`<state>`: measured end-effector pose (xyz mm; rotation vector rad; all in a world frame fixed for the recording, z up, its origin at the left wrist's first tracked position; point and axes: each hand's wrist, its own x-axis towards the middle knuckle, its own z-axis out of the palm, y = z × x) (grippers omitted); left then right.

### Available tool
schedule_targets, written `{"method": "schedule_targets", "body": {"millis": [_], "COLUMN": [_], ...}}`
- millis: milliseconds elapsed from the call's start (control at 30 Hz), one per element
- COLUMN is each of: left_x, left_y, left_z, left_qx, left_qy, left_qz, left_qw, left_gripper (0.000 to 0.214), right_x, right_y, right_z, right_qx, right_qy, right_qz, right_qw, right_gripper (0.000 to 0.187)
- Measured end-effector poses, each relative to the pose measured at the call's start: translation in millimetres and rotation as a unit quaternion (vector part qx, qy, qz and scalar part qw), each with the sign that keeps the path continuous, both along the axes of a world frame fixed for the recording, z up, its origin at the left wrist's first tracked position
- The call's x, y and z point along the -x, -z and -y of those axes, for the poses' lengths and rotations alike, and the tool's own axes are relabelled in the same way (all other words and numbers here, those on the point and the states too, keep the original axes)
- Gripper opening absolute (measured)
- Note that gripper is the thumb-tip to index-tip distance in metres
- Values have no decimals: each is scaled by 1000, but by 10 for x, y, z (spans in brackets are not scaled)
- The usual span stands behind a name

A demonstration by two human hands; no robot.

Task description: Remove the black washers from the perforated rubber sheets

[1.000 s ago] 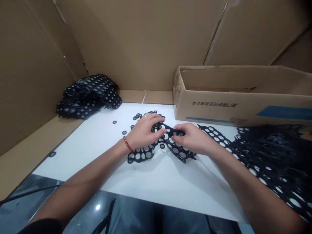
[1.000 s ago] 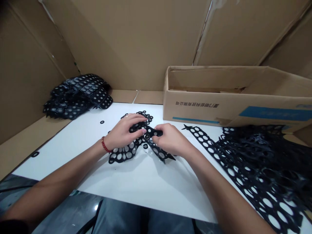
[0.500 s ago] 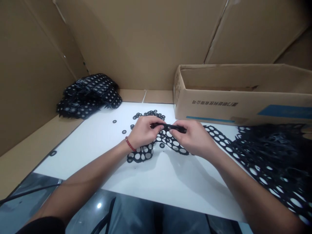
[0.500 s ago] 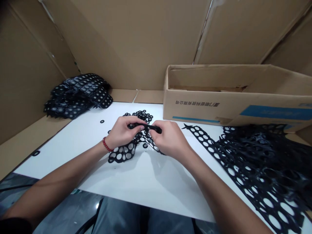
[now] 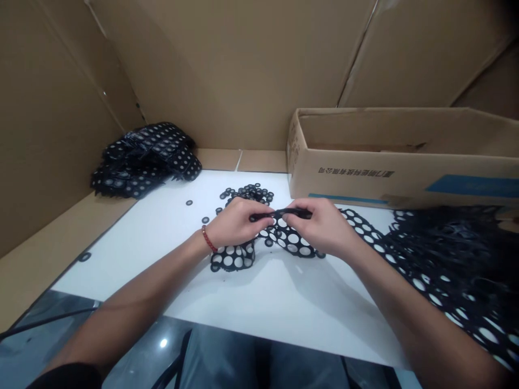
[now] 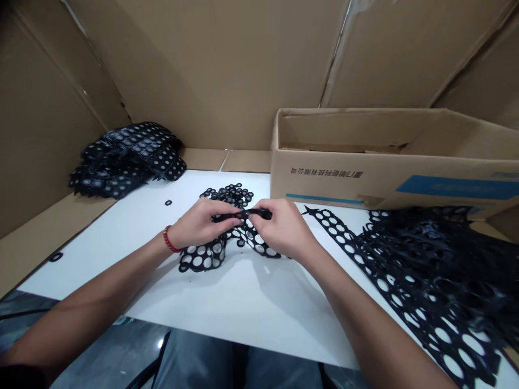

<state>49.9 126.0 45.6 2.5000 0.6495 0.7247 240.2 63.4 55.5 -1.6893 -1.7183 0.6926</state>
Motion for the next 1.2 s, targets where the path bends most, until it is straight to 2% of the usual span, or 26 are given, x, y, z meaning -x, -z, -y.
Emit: {"method": "schedule_targets", "body": {"millis": [67,133,233,300,400,467,600,667,1033,1200], "left_x": [37,60,67,58,23,-10,-65,-71,-70,-34], "left_y": [-20,-3,58,94,126,140,152,144,164,135], "left_z": [-11,-19,-15,0,30,47,59,51,-12,-45], "left_qx": [-29,-106,-254,-322,-357,-331,-194,-145,-70,4], "left_qy": [-20,-54,-106,-126,-134,-129,-137,-144,-155,-129], "left_qz": [2,3,-28,-55,-76,-84,-86,-74,-69,-97], "left_qw": [999,993,961,937,921,931,967,976,983,987], "left_gripper": [21,28,34,34,35,35,33,32,20,26], "right_x": [-24,-27,-26,-32,-46,-52,-56,-53,21,-3], "right_y": [2,1,-11,-17,-13,-2,22,28,47,103], "right_z": [-17,-24,-26,-26,-28,-34,-50,-53,-4,-33], "right_qx": [23,31,25,22,21,24,35,35,57,53], "right_qy": [1,3,0,-3,-8,-13,-22,-29,-70,-81], "right_qz": [-7,-6,-8,-18,-32,-34,-23,-19,-30,-19], "right_qw": [1000,999,1000,1000,999,999,999,999,996,995], "right_gripper": [20,23,24,24,23,23,22,22,19,19]}}
